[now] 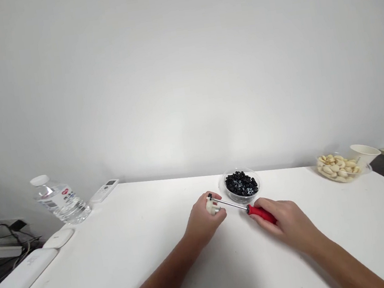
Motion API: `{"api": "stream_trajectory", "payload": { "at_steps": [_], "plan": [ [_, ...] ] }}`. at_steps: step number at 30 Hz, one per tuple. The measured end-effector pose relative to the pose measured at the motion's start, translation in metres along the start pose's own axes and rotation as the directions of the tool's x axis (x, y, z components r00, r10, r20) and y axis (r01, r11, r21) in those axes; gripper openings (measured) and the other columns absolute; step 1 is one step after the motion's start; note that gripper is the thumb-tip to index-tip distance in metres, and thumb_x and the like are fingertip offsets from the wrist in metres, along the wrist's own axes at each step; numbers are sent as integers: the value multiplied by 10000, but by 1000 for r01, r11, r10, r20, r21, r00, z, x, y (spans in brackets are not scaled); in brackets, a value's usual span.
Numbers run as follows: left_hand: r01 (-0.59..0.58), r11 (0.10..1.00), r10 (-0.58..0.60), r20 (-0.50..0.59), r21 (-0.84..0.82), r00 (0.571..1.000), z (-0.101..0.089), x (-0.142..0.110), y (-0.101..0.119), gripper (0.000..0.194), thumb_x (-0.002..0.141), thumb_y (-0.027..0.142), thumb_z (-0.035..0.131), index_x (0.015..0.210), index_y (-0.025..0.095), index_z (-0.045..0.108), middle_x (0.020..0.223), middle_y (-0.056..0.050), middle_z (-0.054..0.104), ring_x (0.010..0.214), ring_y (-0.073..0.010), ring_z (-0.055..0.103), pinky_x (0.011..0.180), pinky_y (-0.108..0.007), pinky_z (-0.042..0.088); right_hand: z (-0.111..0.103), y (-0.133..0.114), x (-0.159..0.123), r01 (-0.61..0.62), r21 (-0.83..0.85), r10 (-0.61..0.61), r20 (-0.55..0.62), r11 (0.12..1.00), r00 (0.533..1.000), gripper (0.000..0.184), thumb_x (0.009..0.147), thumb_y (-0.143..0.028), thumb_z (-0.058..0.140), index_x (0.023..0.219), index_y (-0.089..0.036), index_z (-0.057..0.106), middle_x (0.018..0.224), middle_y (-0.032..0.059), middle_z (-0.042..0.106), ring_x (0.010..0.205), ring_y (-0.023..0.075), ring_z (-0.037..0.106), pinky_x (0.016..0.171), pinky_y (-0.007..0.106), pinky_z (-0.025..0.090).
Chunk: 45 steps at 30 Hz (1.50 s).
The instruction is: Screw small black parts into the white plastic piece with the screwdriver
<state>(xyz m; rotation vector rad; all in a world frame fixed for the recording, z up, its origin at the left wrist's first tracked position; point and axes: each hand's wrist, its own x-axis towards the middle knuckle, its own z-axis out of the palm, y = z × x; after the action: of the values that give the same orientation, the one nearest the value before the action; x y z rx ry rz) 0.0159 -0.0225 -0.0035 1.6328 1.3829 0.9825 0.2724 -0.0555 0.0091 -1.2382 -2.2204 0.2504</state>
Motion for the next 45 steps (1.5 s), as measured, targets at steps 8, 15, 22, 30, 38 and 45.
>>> {"api": "stream_trajectory", "payload": {
  "at_steps": [8,15,22,30,38,45],
  "plan": [
    [-143,983,135,80,111,988,-9,2,-2,294,787,190,634,1076,233,605,748,51,584,590,-116,482,571,-225,382,-3,9,3,-472,618,183,473,628,862,375,1008,-544,581,875,-194,566,716,5,652,443,78,417,450,232,265],
    [-393,912,395,7,120,919,-12,0,1,345,778,129,614,1107,229,598,1024,-7,614,805,-149,587,752,-256,463,-6,2,3,-704,683,53,710,195,702,411,999,-568,584,960,-160,619,617,3,639,329,53,402,349,215,161],
    [-211,975,211,4,67,978,-8,5,-3,251,847,221,646,1097,226,617,893,11,613,673,-129,537,634,-239,434,-5,-3,5,-560,727,139,555,399,820,276,842,-240,755,977,-223,515,645,-74,587,427,82,493,383,186,298],
    [-97,995,96,40,15,995,-9,5,-4,260,865,262,658,1119,231,611,750,48,537,594,-108,455,557,-216,371,-6,-5,2,-149,324,118,115,934,986,99,1012,-349,575,1016,-251,587,883,-12,668,712,146,556,668,275,406],
    [-244,965,245,7,91,970,-9,2,-1,265,845,196,648,1101,236,591,916,16,596,688,-124,535,654,-245,437,1,0,0,-295,542,179,257,787,950,242,1000,-416,623,895,-216,536,790,-21,627,615,113,499,542,229,372],
    [-470,874,474,-5,120,881,-12,-1,5,330,824,121,642,1129,232,584,1072,-34,589,924,-179,616,827,-287,488,8,16,3,-519,747,48,552,416,833,349,960,-507,674,910,-188,544,761,20,718,373,78,489,324,187,309]
  ]
}}
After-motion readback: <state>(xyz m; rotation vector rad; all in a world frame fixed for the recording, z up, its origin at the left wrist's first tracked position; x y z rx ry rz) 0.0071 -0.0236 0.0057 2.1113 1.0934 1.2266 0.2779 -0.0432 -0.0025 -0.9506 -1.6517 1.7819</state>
